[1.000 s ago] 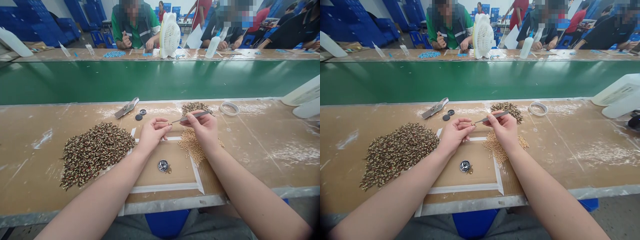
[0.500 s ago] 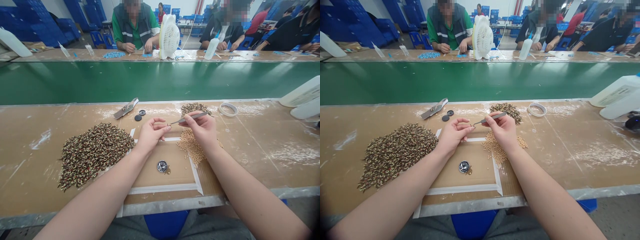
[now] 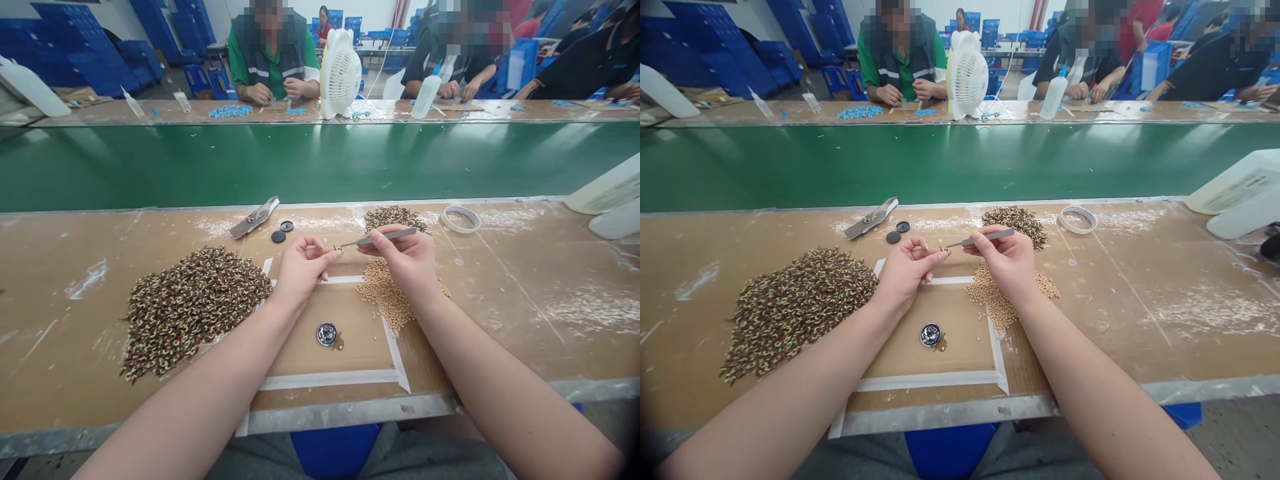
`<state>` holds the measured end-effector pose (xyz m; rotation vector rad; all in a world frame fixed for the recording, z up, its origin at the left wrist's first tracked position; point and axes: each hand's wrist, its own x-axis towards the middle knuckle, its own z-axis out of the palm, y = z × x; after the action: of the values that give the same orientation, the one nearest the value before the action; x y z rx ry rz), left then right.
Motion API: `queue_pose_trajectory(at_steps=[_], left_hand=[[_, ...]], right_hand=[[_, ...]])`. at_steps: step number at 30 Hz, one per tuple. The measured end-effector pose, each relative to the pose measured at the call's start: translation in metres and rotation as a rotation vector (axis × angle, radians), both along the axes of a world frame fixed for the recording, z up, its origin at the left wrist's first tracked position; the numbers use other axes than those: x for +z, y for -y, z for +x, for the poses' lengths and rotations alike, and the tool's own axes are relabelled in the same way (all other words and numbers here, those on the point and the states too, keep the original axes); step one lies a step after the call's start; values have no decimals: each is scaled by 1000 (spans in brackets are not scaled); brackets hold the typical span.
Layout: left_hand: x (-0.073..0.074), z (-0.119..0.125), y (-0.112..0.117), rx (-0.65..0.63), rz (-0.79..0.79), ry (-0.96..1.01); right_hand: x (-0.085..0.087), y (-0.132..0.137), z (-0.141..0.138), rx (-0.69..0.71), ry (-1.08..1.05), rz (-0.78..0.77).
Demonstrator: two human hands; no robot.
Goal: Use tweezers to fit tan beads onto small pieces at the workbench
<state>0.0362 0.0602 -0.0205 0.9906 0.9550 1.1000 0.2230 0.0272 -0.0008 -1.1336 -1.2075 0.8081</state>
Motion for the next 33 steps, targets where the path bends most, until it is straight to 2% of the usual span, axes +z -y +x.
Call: queue_pose_trajectory(at_steps=[11,19,22,24,28,33], left_hand=[[-3,0,-2,24,9,17],[1,1,0,-8,23,-36],[2,-1,0,-22,66,-124],[2,-5,-1,-39,152,-259],[2,-12,-1,-110,331,-562],[3,-14,1,-99,485,-735]], right_hand=[[0,1,0,22,5,21],[0,2,0,-40,14,10],[2,1,5,-103,18,24],[3,-1,11,-141,41,45],[6,-2,20,-128,236,44],[2,-4,19,80,641,-40]])
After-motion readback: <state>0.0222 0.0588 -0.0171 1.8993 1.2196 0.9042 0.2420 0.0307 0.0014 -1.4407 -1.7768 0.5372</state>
